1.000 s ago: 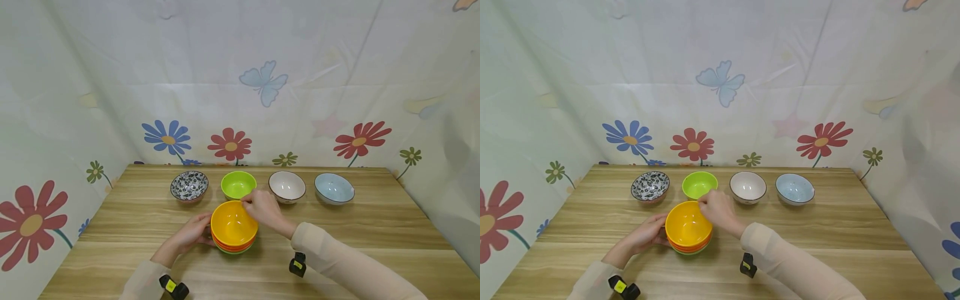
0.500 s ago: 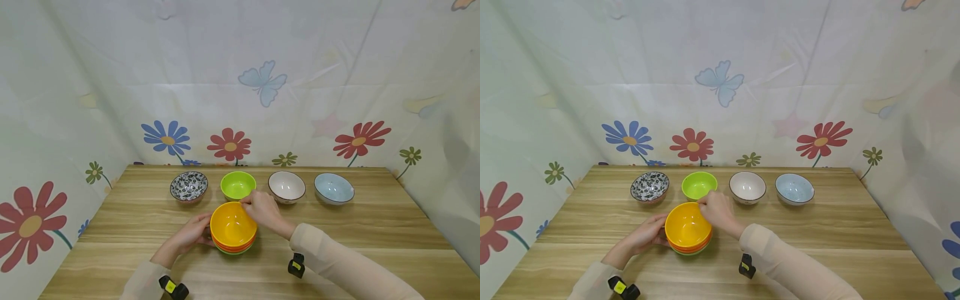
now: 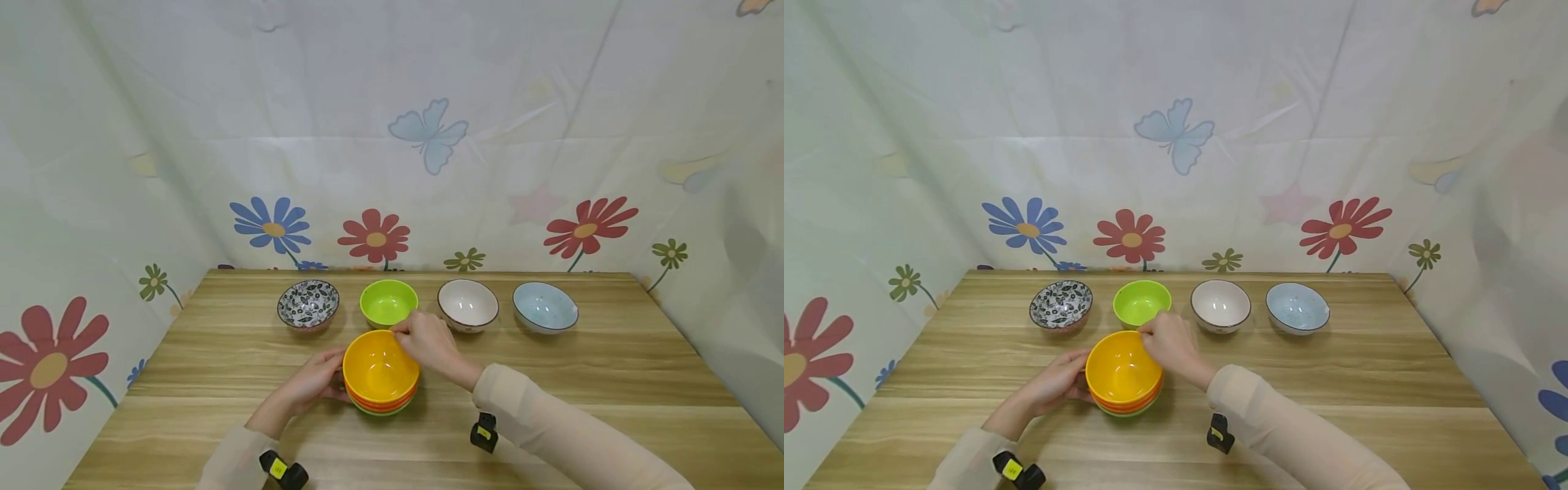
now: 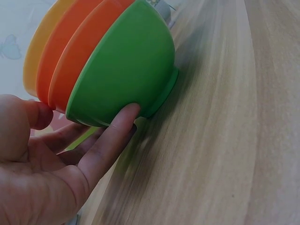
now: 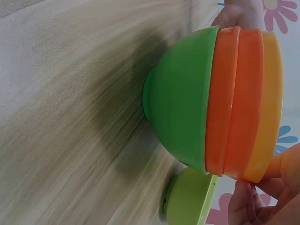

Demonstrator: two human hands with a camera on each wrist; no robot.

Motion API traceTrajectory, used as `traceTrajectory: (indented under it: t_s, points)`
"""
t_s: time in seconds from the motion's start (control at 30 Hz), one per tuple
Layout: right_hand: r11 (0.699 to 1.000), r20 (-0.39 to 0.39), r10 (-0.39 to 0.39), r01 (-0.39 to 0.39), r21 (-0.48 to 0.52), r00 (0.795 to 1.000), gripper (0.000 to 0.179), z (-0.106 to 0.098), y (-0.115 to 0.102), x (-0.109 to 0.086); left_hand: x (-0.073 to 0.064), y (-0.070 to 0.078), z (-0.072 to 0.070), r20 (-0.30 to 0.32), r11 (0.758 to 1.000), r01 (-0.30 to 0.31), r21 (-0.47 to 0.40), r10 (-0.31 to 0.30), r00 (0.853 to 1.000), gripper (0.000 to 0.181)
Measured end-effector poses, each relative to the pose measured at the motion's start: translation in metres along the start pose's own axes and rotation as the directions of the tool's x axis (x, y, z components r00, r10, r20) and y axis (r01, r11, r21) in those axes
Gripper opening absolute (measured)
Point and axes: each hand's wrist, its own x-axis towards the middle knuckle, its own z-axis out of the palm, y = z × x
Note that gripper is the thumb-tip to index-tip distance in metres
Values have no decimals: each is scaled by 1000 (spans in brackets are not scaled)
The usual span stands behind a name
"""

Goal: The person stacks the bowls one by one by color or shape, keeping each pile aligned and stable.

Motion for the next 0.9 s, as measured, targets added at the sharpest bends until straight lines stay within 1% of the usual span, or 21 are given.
traceTrajectory:
  t_s: [0.17,0.33,0.53,0.67,0.73,0.9]
  points:
    - [1000,23,2,-2,-12,1000,12,0,2,-1,0,0,0,3,1000,-2,2,2,1000,54]
    - [1000,45,1,-1,4,999,13,0,3,-2,0,0,0,-3,1000,-2,8,2,1000,55]
    - [996,37,8,-12,88,999,18,0,5,-5,0,0,0,1,1000,-2,9,2,1000,55]
    - [989,22,10,-13,150,1000,23,3,10,-6,-1,0,0,2,1000,-2,13,2,1000,54]
    - [983,19,6,-9,181,1000,25,5,13,-7,-1,0,0,0,1000,-1,13,1,1000,53]
    - [964,39,16,-26,263,999,29,7,20,-11,-1,0,0,2,1000,-1,10,1,1000,53]
